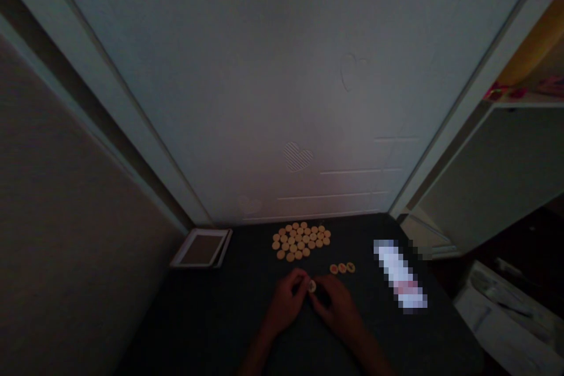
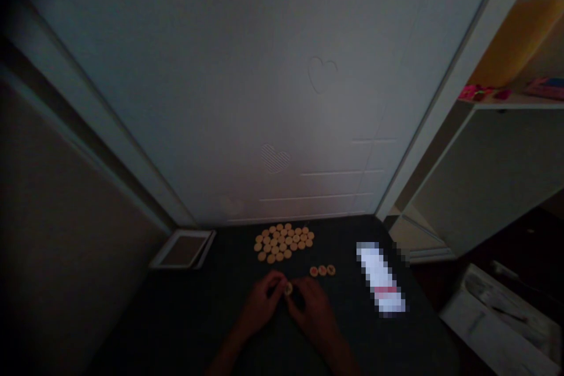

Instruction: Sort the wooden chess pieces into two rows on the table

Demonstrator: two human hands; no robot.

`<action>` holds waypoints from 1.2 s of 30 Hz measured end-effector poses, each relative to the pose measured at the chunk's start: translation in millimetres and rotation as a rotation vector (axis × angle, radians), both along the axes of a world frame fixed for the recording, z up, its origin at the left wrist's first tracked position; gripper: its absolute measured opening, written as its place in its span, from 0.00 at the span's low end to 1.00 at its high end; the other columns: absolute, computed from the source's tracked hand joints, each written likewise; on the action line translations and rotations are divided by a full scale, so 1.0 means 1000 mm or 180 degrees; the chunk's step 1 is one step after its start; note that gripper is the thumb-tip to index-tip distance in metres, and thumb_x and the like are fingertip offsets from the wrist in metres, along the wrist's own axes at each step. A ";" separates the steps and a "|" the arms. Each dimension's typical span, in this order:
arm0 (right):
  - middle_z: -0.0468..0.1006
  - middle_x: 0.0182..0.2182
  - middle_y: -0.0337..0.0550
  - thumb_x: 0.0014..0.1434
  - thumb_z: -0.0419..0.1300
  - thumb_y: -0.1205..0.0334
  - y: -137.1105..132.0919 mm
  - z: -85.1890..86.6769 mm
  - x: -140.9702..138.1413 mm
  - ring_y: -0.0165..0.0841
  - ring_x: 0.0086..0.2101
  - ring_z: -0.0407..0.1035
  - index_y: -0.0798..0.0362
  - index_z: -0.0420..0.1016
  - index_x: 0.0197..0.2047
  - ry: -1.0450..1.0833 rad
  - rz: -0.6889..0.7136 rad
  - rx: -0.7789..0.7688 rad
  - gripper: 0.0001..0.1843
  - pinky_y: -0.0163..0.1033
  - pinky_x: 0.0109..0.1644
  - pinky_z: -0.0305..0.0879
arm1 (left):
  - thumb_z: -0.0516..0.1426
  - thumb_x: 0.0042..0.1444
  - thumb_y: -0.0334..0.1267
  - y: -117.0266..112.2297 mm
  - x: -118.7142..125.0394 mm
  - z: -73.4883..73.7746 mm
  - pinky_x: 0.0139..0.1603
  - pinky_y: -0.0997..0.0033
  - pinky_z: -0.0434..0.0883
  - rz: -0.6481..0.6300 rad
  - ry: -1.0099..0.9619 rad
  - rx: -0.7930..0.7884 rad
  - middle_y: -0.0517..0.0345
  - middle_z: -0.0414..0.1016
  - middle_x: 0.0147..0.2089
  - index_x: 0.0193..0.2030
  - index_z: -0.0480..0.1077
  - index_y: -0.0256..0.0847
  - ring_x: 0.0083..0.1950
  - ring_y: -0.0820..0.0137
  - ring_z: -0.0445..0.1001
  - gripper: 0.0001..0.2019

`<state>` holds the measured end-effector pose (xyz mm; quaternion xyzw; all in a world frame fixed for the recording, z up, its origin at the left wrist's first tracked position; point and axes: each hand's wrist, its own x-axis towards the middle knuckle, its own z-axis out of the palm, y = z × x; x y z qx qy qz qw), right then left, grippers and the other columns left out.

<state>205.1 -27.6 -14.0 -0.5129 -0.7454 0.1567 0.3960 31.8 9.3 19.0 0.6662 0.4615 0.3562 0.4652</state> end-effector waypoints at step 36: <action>0.76 0.51 0.49 0.67 0.57 0.60 -0.007 -0.010 0.062 0.47 0.51 0.71 0.42 0.69 0.61 -0.0874 -0.0757 0.0652 0.19 0.55 0.53 0.70 | 0.53 0.67 0.42 -0.007 0.004 -0.007 0.56 0.57 0.70 0.0201 0.0976 0.0934 0.55 0.78 0.43 0.44 0.75 0.47 0.46 0.62 0.76 0.09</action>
